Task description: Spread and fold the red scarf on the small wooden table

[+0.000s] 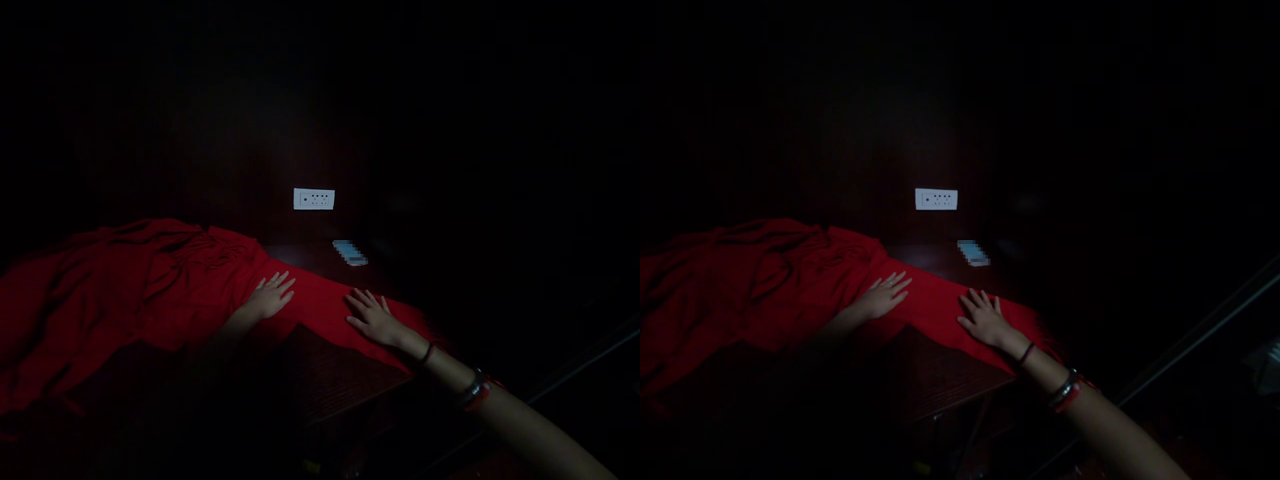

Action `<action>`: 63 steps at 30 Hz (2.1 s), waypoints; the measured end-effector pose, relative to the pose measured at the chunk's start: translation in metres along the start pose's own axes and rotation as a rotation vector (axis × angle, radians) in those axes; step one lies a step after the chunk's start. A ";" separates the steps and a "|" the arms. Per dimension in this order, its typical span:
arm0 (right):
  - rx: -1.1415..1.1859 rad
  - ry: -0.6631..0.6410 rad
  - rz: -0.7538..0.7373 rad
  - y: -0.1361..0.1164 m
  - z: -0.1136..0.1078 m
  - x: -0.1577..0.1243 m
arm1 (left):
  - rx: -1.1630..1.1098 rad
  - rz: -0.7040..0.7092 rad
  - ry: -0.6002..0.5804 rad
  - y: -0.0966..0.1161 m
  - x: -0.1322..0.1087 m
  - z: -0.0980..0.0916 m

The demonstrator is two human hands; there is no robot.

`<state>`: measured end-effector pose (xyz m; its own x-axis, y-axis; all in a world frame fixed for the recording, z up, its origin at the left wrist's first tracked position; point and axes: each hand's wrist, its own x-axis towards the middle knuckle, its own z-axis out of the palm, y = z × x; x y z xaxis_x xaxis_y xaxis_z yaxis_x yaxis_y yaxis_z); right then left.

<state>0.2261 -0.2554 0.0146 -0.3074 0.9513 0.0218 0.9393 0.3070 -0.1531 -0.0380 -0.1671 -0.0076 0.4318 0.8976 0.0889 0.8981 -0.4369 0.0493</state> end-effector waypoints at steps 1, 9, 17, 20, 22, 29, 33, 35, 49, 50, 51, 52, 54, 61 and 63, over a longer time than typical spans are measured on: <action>0.031 0.050 -0.119 -0.012 -0.001 0.006 | 0.004 -0.001 0.003 0.000 -0.001 0.000; 0.090 0.127 -0.671 -0.065 0.017 0.020 | -0.023 0.015 0.011 -0.005 0.002 0.003; 0.027 -0.045 -0.738 -0.053 0.008 0.011 | -0.022 0.018 0.002 -0.006 0.002 0.002; -0.011 -0.111 -0.694 -0.059 0.005 0.014 | -0.024 0.021 -0.001 -0.005 0.001 0.001; -0.020 -0.135 -0.683 -0.060 0.004 0.012 | -0.026 0.024 -0.005 -0.005 0.000 0.001; 0.058 -0.210 -0.681 -0.035 -0.008 -0.006 | -0.021 0.033 -0.013 -0.005 -0.002 -0.003; 0.073 -0.007 -0.229 -0.025 -0.009 0.012 | -0.013 0.284 0.107 0.003 -0.009 -0.010; 0.031 -0.013 -0.086 -0.023 -0.002 0.025 | -0.044 0.405 0.073 0.008 -0.012 -0.012; -0.041 -0.069 -0.267 -0.003 0.005 0.067 | -0.107 0.229 -0.001 0.016 -0.015 -0.008; -0.042 -0.071 -0.273 -0.004 0.006 0.071 | -0.086 0.202 -0.004 0.016 -0.014 -0.006; -0.041 -0.066 -0.261 -0.004 0.009 0.074 | -0.066 0.189 -0.009 0.015 -0.013 -0.005; -0.040 -0.055 -0.239 -0.004 0.011 0.077 | -0.049 0.183 -0.010 0.015 -0.012 -0.004; -0.041 -0.040 -0.190 -0.002 0.013 0.080 | -0.034 0.182 -0.008 0.015 -0.011 -0.002; -0.030 -0.064 -0.074 -0.012 0.006 0.076 | 0.003 0.167 0.034 0.018 -0.014 -0.004; -0.007 -0.025 -0.038 -0.018 0.007 0.063 | 0.015 0.222 0.100 0.020 -0.016 -0.005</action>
<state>0.1892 -0.2014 0.0116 -0.3461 0.9382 0.0031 0.9281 0.3428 -0.1454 -0.0279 -0.1906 -0.0030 0.6089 0.7692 0.1938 0.7837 -0.6211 0.0029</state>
